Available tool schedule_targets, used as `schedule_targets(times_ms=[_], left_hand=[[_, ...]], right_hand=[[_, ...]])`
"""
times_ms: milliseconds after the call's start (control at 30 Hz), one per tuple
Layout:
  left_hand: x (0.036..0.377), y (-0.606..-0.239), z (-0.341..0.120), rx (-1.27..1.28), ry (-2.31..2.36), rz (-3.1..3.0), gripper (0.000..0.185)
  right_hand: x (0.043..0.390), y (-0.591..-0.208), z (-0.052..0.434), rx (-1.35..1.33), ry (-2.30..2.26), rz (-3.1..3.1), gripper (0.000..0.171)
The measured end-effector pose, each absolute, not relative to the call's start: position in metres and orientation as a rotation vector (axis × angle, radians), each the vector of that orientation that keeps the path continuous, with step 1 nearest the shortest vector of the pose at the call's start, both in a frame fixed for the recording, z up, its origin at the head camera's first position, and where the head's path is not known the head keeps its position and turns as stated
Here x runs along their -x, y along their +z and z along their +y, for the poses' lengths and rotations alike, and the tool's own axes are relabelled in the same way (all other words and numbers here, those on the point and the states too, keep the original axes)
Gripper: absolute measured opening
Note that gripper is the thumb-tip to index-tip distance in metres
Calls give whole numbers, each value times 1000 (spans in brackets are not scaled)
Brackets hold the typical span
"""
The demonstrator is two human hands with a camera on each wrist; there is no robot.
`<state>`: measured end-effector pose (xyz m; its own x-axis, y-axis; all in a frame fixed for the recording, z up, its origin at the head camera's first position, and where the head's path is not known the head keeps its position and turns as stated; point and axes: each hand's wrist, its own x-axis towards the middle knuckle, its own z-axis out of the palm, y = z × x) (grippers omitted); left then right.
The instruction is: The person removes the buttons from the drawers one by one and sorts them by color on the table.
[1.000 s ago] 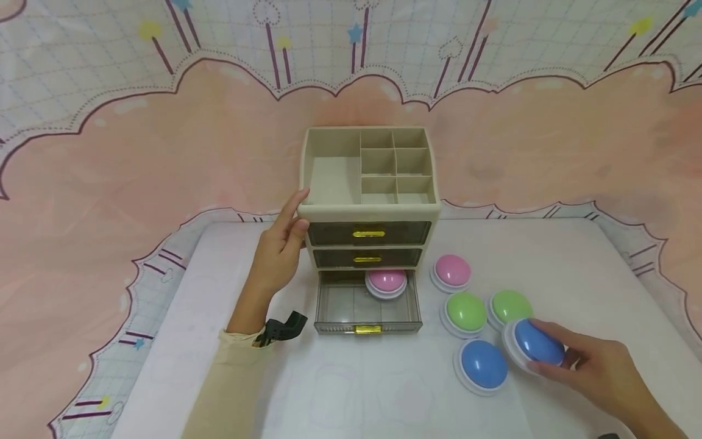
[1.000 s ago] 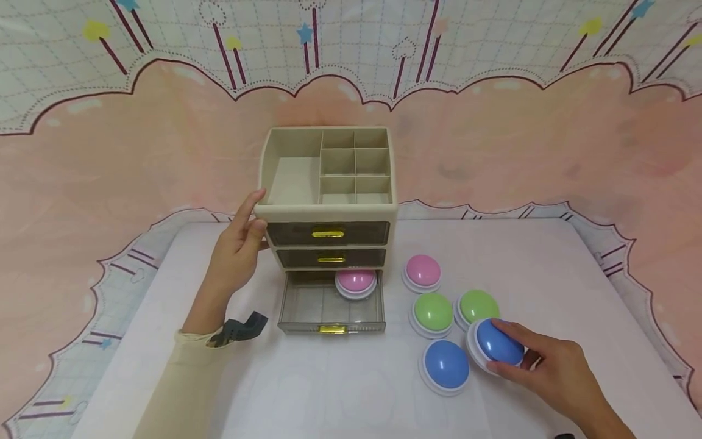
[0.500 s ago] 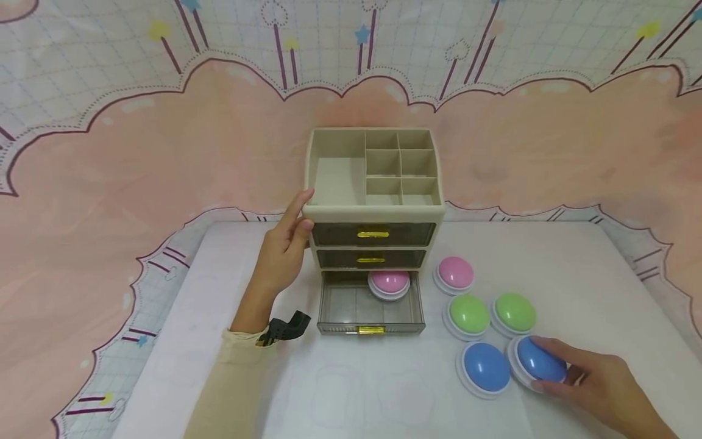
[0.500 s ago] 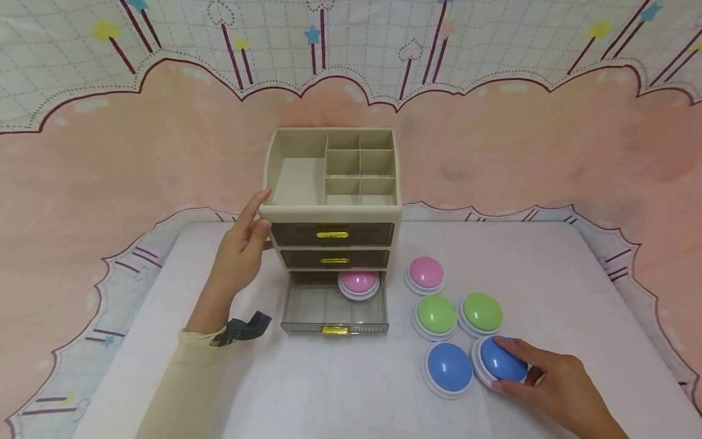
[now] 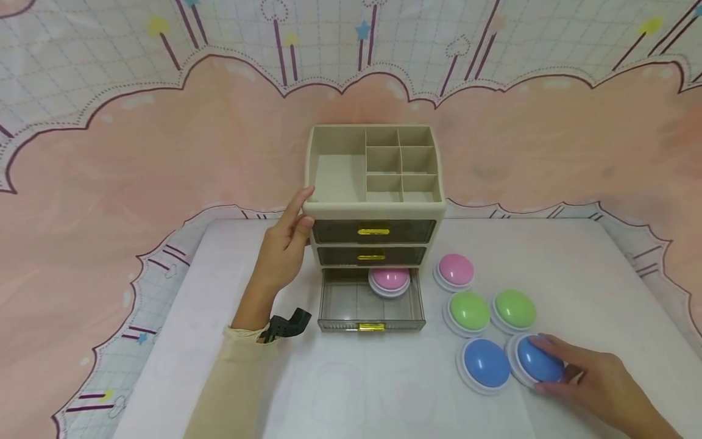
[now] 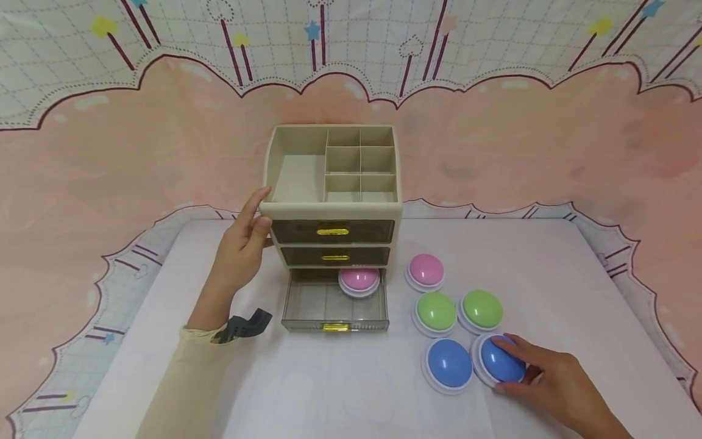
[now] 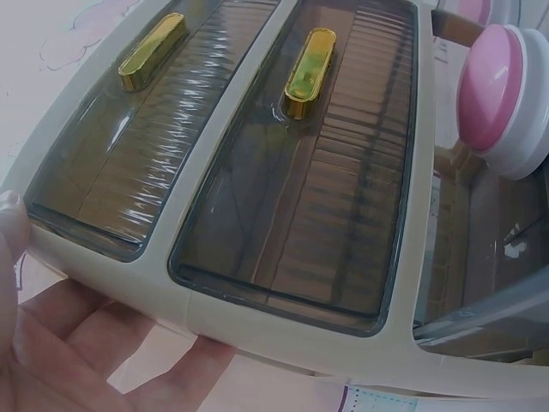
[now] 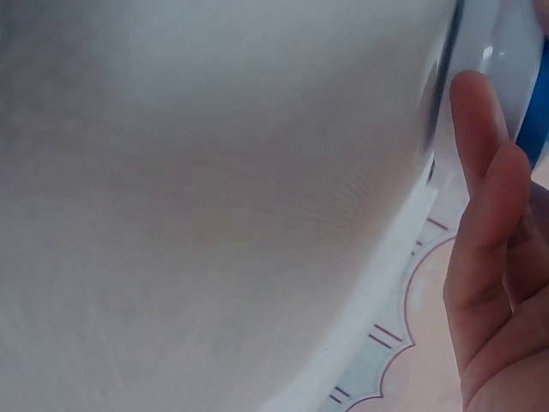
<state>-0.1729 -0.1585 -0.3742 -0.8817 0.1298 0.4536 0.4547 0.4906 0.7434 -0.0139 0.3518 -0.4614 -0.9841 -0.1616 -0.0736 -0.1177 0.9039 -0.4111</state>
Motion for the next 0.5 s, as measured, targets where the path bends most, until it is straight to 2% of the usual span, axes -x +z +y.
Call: schedule_targets(times_ms=[500], left_hand=[[173, -373, -157, 481, -1345, -2405, 49]], right_hand=[[14, -464, 357, 457, -733, 3011, 73]])
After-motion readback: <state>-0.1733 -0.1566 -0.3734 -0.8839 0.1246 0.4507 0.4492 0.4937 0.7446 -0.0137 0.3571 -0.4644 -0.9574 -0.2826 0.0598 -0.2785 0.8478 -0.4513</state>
